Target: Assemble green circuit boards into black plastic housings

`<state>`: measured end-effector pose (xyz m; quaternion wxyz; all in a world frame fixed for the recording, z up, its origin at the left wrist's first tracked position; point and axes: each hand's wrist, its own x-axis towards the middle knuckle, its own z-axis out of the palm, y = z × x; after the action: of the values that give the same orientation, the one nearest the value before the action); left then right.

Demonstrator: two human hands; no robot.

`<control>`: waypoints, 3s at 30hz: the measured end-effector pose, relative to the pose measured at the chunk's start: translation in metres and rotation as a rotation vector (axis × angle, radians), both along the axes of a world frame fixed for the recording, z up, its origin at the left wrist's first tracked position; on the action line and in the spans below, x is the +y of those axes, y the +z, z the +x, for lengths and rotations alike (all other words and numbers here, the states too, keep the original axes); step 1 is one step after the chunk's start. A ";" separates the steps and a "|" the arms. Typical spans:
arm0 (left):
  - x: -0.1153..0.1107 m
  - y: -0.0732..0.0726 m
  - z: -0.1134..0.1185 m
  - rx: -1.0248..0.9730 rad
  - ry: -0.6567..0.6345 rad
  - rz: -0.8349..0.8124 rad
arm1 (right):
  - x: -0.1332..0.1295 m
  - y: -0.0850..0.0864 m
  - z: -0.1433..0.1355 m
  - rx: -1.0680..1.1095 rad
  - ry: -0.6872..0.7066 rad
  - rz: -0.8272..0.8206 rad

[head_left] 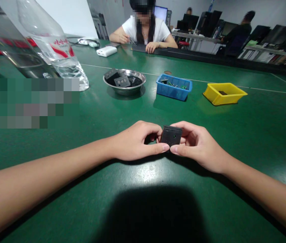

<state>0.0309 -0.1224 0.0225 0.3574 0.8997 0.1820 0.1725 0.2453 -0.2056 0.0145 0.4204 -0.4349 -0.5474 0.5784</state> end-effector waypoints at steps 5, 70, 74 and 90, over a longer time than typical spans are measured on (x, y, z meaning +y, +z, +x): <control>0.001 0.000 -0.001 -0.030 -0.055 0.078 | 0.000 0.001 0.001 -0.040 0.018 0.008; 0.095 -0.003 -0.052 -0.086 0.961 0.388 | 0.018 -0.009 0.024 -0.720 -0.252 0.672; 0.075 -0.005 -0.042 -0.131 0.641 0.550 | 0.025 -0.012 0.033 -0.538 -0.525 0.643; 0.033 0.000 -0.018 -0.220 -0.204 0.725 | 0.008 0.026 0.040 -0.687 -0.104 1.188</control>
<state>0.0128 -0.0892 0.0223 0.0493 0.9572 -0.0205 0.2846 0.2852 -0.1979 0.0402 0.4173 -0.3150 -0.8523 -0.0111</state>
